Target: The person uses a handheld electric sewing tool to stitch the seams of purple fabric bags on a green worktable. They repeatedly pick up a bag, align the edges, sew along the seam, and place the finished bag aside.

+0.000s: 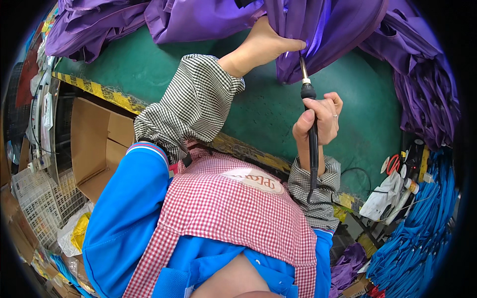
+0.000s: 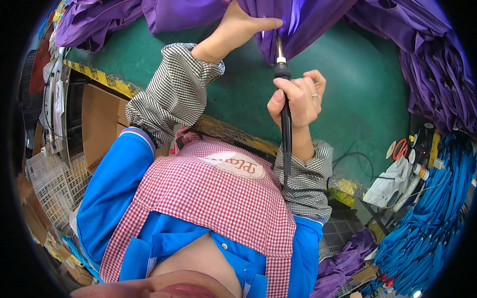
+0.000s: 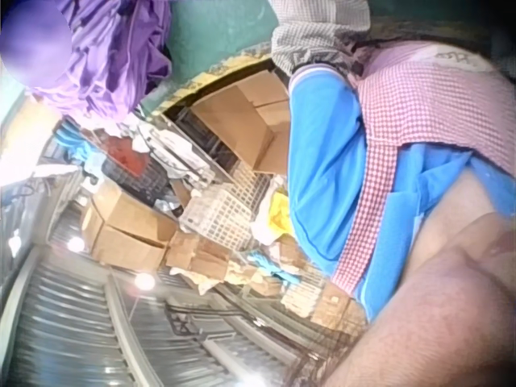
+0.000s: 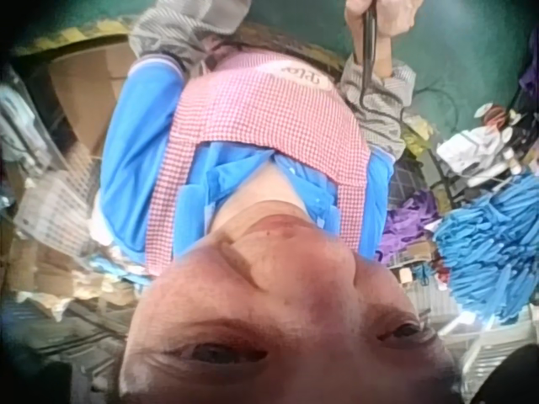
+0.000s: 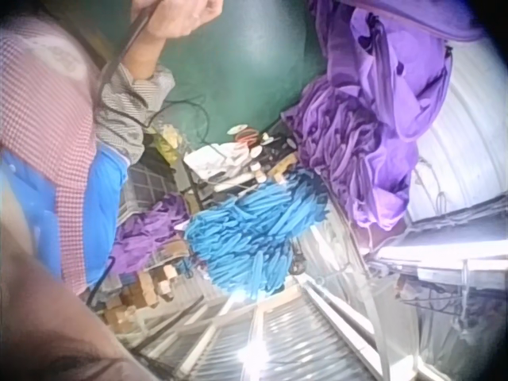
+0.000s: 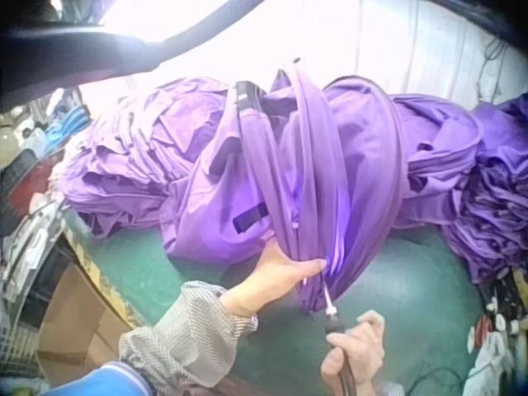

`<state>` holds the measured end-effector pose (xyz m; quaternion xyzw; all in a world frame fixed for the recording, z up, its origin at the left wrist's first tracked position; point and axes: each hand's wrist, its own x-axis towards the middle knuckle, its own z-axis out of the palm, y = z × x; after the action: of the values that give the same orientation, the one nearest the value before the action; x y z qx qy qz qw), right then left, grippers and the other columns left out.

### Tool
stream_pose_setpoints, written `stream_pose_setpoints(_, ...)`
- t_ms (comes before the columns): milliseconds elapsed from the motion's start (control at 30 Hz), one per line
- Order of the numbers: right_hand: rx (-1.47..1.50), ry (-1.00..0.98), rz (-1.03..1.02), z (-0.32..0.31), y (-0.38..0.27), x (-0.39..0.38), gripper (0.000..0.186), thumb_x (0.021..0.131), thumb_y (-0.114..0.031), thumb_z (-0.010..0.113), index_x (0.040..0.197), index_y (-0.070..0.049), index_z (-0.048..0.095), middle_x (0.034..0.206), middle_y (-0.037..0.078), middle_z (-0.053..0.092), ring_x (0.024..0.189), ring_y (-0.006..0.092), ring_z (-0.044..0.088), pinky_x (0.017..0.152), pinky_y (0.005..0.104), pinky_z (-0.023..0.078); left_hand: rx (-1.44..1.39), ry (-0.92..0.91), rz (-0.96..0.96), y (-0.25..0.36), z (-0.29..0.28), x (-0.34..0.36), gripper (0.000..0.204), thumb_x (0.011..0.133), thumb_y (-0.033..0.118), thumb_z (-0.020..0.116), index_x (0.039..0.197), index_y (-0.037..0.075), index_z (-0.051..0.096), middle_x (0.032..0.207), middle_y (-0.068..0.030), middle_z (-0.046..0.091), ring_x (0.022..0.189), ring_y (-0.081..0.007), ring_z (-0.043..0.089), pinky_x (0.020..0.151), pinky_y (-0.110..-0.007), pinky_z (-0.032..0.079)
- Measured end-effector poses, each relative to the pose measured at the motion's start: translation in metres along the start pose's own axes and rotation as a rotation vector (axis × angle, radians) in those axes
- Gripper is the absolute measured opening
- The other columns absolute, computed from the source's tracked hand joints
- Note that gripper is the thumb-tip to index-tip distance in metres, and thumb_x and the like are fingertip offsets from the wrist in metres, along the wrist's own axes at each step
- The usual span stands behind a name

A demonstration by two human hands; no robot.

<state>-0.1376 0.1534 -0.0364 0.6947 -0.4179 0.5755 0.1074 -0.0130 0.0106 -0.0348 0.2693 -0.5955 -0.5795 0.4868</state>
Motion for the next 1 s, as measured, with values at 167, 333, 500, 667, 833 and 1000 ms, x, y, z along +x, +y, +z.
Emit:
stream_pose_setpoints(167, -0.072, -0.093, 0.021, 0.009, -0.001, 0.011, 0.006, 0.082, -0.009, 0.058, 0.086, -0.006, 0.062, 0.06, 0.003, 0.05, 0.054, 0.018, 0.049, 0.074, 0.0377, 0.045, 0.135, -0.006, -0.022, 0.001, -0.002, -0.001, 0.034, 0.067, 0.01, 0.079, 0.096, -0.001, 0.065, 0.091, -0.0064, 0.067, 0.082, -0.0148, 0.064, 0.077, -0.029, 0.051)
stream_pose_setpoints(333, 0.107, 0.215, -0.136, 0.0, -0.004, 0.051, 0.021, 0.096, -0.02, 0.052, 0.098, -0.001, 0.06, 0.094, 0.023, 0.065, 0.081, 0.0304, 0.066, 0.086, 0.0432, 0.048, 0.014, 0.007, -0.055, 0.024, -0.012, -0.016, 0.041, 0.074, 0.01, 0.077, 0.11, -0.001, 0.061, 0.102, -0.0074, 0.067, 0.092, -0.0158, 0.064, 0.085, -0.03, 0.051)
stream_pose_setpoints(500, -0.139, 0.021, 0.059, 0.052, 0.03, 0.111, 0.013, 0.082, 0.003, 0.062, 0.095, 0.0, 0.059, 0.112, 0.024, 0.064, 0.094, 0.0301, 0.067, 0.079, 0.0335, 0.051, 0.538, -0.391, 0.167, 0.039, -0.014, -0.05, 0.042, 0.091, 0.022, 0.062, 0.125, 0.001, 0.048, 0.108, -0.0158, 0.062, 0.096, -0.0204, 0.059, 0.088, -0.034, 0.045)
stream_pose_setpoints(667, -0.028, 0.258, -0.316, -0.019, -0.001, 0.155, 0.016, 0.08, 0.008, 0.059, 0.093, 0.0, 0.054, 0.102, 0.027, 0.063, 0.085, 0.034, 0.065, 0.074, 0.0357, 0.053, 0.888, -0.23, 0.567, 0.275, -0.093, -0.003, 0.021, 0.089, 0.017, 0.061, 0.103, 0.002, 0.066, 0.089, -0.0118, 0.069, 0.08, -0.0173, 0.065, 0.075, -0.03, 0.051)
stream_pose_setpoints(833, 0.156, 0.244, -0.588, -0.041, -0.01, 0.205, 0.018, 0.082, 0.012, 0.057, 0.086, -0.002, 0.047, 0.109, 0.04, 0.056, 0.09, 0.0446, 0.064, 0.072, 0.0404, 0.056, 1.115, 0.13, 1.081, 0.337, -0.068, 0.067, 0.025, 0.09, 0.014, 0.054, 0.111, 0.003, 0.06, 0.088, -0.0096, 0.065, 0.079, -0.0228, 0.062, 0.079, -0.038, 0.05)
stream_pose_setpoints(1000, 0.056, 0.364, -0.327, -0.043, 0.004, 0.195, 0.018, 0.083, 0.011, 0.058, 0.078, 0.001, 0.045, 0.109, 0.04, 0.057, 0.096, 0.0444, 0.063, 0.081, 0.0422, 0.054, 0.748, 0.174, 1.165, 0.27, -0.078, 0.087, 0.028, 0.089, 0.018, 0.055, 0.113, 0.004, 0.059, 0.092, -0.01, 0.065, 0.081, -0.0252, 0.062, 0.08, -0.04, 0.049)
